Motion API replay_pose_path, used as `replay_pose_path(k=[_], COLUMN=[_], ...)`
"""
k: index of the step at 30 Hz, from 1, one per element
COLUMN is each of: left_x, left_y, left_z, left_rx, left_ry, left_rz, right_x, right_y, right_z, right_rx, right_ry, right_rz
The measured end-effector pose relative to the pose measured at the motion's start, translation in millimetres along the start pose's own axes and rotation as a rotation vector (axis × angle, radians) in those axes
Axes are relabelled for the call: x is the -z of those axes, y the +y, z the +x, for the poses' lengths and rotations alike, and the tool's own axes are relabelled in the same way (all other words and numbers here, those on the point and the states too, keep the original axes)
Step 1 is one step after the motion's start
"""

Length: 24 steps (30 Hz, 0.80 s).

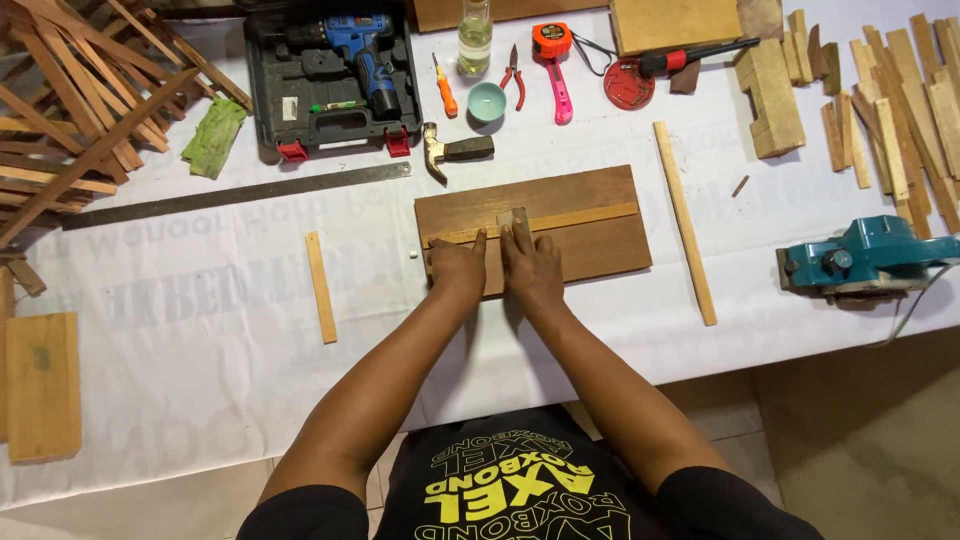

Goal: Measuring and arranging wooden strips on a board as part of a woodworking task.

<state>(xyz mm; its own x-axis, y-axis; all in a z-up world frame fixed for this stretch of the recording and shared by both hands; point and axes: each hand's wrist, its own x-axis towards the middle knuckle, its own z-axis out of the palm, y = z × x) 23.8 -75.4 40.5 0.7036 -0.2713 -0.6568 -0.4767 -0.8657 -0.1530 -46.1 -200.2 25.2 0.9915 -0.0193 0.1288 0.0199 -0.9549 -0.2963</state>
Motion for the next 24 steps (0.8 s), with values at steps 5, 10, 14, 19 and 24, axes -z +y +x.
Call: replay_pose_path(k=[5,10,14,19,24], left_x=[15.1,-4.8,-15.1,29.9,44.1], left_y=[-10.2,-3.6,-2.5,-7.8,12.9], left_z=[-15.9,11.5,26.6,-3.0,-13.6], left_rx=[-0.080,-0.106,-0.016,0.057,0.188], left_ry=[-0.049,-0.035,-0.058,-0.115,-0.172], left_rz=[0.007,0.060,0.007,-0.193,-0.289], right_x=[-10.8,-2.2,6.8,26.5,55.6], right_y=[-25.3,-5.4,50.1,129.9,168.9], right_z=[3.5,1.9,-4.0,-6.3,-10.3], right_rx=[-0.006,0.002,-0.085,-0.193,-0.141], right_ry=[-0.025,-0.009,0.071,0.074,0.045], right_rz=[-0.021,-0.036,-0.076,-0.127,-0.167])
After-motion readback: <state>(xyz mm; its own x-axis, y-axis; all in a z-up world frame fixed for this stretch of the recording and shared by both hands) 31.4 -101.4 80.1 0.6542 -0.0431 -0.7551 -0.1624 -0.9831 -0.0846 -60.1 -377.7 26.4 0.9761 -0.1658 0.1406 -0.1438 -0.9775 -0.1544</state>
